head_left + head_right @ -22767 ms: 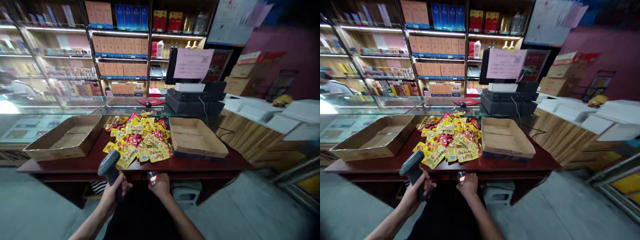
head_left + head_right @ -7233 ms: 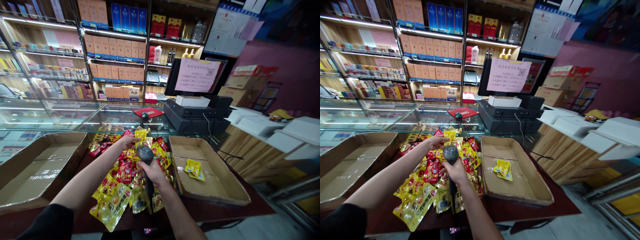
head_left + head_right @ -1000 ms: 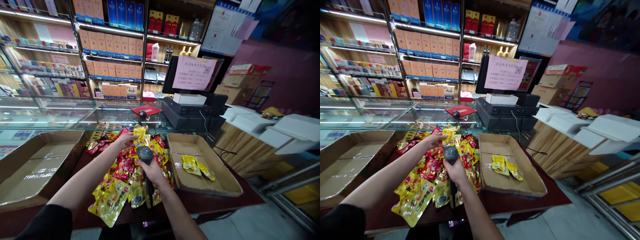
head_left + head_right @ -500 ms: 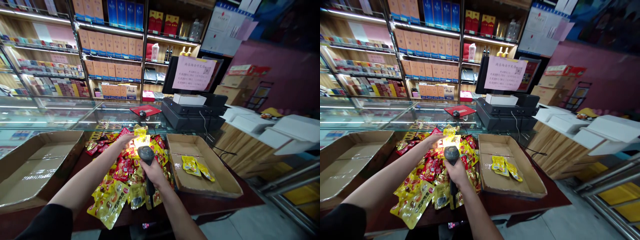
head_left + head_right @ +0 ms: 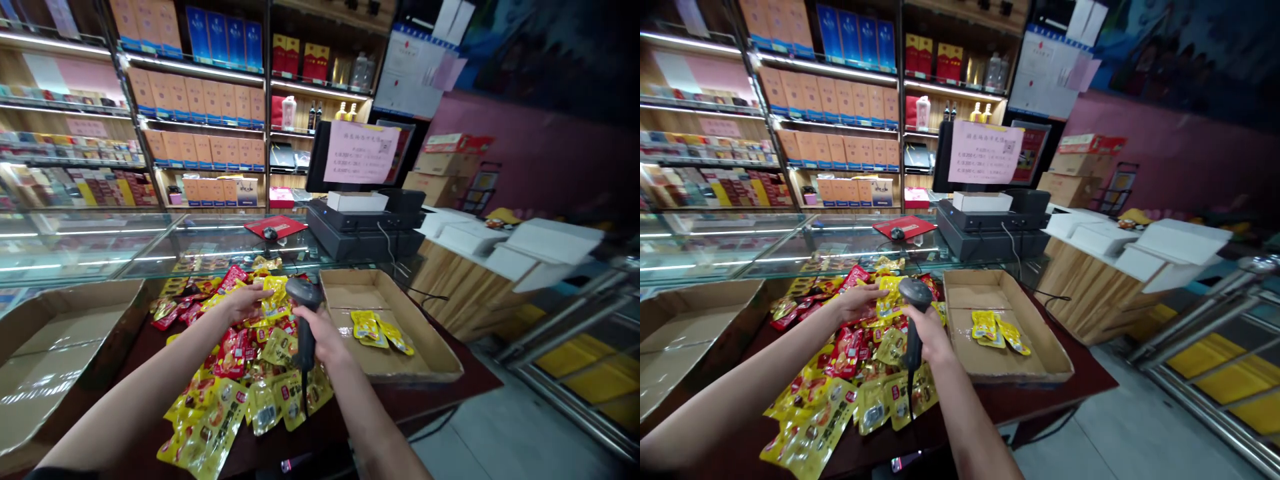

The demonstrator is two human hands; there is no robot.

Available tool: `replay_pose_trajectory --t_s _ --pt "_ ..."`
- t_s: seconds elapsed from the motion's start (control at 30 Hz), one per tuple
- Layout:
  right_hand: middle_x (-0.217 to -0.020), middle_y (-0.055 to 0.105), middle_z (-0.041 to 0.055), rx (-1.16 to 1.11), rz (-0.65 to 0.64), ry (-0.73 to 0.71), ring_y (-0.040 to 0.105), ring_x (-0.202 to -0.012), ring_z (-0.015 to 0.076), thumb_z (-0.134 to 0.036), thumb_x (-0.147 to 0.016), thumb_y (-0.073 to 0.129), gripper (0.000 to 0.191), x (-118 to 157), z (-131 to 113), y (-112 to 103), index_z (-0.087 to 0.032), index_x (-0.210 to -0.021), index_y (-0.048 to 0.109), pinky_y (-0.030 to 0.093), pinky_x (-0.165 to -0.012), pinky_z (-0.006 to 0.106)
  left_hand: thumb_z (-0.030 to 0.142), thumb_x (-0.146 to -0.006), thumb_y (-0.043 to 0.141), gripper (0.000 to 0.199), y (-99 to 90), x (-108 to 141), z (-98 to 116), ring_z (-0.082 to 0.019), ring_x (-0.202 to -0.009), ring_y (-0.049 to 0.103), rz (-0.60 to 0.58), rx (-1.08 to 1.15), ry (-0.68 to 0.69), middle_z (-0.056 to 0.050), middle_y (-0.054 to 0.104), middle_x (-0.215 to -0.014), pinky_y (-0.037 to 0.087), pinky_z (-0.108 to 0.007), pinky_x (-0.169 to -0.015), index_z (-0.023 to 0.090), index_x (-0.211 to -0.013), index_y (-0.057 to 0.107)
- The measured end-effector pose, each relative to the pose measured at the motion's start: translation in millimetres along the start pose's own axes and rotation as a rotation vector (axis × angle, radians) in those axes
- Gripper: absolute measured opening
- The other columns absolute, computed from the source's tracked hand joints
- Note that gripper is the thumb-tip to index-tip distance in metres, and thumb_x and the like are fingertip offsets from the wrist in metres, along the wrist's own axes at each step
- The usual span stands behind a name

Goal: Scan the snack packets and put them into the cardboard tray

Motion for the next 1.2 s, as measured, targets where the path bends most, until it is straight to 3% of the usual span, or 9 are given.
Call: replay_pose_trajectory --t_s 0.13,0.23,0.4,0.53,0.7,0.8,0.9,1.07,1.2 --pt "-0.072 0.066 0.0021 -0.206 -0.088 0.137 0.057 -0.055 0.0109 -0.025 -0.061 0.069 0.029 1 -10 -15 -0.016 -0.089 0.065 0.047 -0.056 0.023 0.018 -0.058 0.079 0.033 38.3 19 -10 -0.015 -0.07 0.064 -0.13 -0.022 -0.088 -0.005 0.067 -0.087 0.054 -0.025 -0.059 0.017 -0.085 0.059" --pt "-0.072 0.067 0.0031 -0.282 -0.125 0.155 0.062 -0.062 0.0128 -0.022 -0.063 0.069 0.025 7 -22 -36 -0.015 -0.086 0.065 0.05 -0.06 0.024 0.016 -0.064 0.074 0.025 66.7 23 -13 -0.019 -0.077 0.066 -0.189 0.026 -0.114 -0.008 0.068 -0.09 0.055 -0.029 -0.067 0.016 -0.085 0.06" --pt "-0.078 0.069 0.0073 -0.296 -0.098 0.167 0.066 -0.076 0.0174 -0.017 -0.065 0.064 0.017 21 -40 -95 -0.013 -0.081 0.065 0.052 -0.066 0.026 0.02 -0.074 0.065 0.019 129.8 14 -25 -0.023 -0.091 0.065 -0.36 0.058 -0.181 -0.014 0.067 -0.098 0.053 -0.034 -0.08 0.013 -0.092 0.062" --pt "-0.086 0.069 0.0096 -0.265 -0.01 0.132 0.066 -0.083 0.0196 -0.014 -0.064 0.062 0.02 35 -51 -148 -0.013 -0.084 0.064 0.053 -0.071 0.029 0.02 -0.078 0.06 0.016 179.5 4 -40 -0.023 -0.09 0.065 -0.408 0.073 -0.257 -0.014 0.067 -0.097 0.052 -0.034 -0.081 0.013 -0.092 0.062" --pt "-0.081 0.069 0.0062 -0.167 0.157 0.068 0.065 -0.072 0.0173 -0.015 -0.061 0.068 0.025 51 -56 -206 -0.015 -0.086 0.066 0.053 -0.068 0.028 0.024 -0.082 0.055 0.018 226.6 -3 -61 -0.023 -0.088 0.065 -0.482 0.033 -0.324 -0.015 0.064 -0.098 0.053 -0.035 -0.076 0.011 -0.093 0.06" --pt "-0.071 0.067 0.0035 -0.084 0.229 0.058 0.063 -0.066 0.0156 -0.019 -0.063 0.069 0.021 56 -57 -227 -0.017 -0.083 0.066 0.051 -0.063 0.026 0.024 -0.079 0.058 0.015 225.7 -14 -69 -0.025 -0.088 0.064 -0.401 -0.001 -0.307 -0.014 0.06 -0.101 0.053 -0.04 -0.073 0.013 -0.089 0.058" --pt "-0.08 0.07 0.0053 -0.072 0.185 0.047 0.064 -0.07 0.0163 -0.02 -0.065 0.068 0.02 54 -59 -222 -0.017 -0.085 0.066 0.051 -0.064 0.025 0.024 -0.077 0.062 0.017 208.8 -19 -69 -0.026 -0.088 0.063 -0.32 -0.003 -0.299 -0.012 0.057 -0.1 0.052 -0.046 -0.076 0.014 -0.088 0.054" --pt "-0.101 0.068 0.0094 -0.082 0.075 0.108 0.065 -0.089 0.0215 -0.02 -0.065 0.067 0.024 44 -57 -177 -0.017 -0.089 0.067 0.053 -0.071 0.027 0.024 -0.078 0.06 0.02 163.5 -2 -50 -0.026 -0.093 0.062 -0.272 0.06 -0.276 -0.013 0.057 -0.101 0.051 -0.044 -0.081 0.013 -0.093 0.053" --pt "-0.108 0.066 0.0078 -0.097 -0.035 0.125 0.061 -0.103 0.0216 -0.015 -0.063 0.066 0.028 31 -55 -124 -0.017 -0.091 0.066 0.051 -0.08 0.026 0.024 -0.078 0.06 0.025 105.0 21 -29 -0.028 -0.098 0.061 -0.202 0.097 -0.235 -0.017 0.056 -0.112 0.05 -0.044 -0.084 0.012 -0.099 0.053"
Point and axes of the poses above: each hand's wrist, its own x-axis away from the middle knuckle, its own y-axis out of the palm, z = x × y, the point moved 8 cm from there along -x, towards the middle knuckle
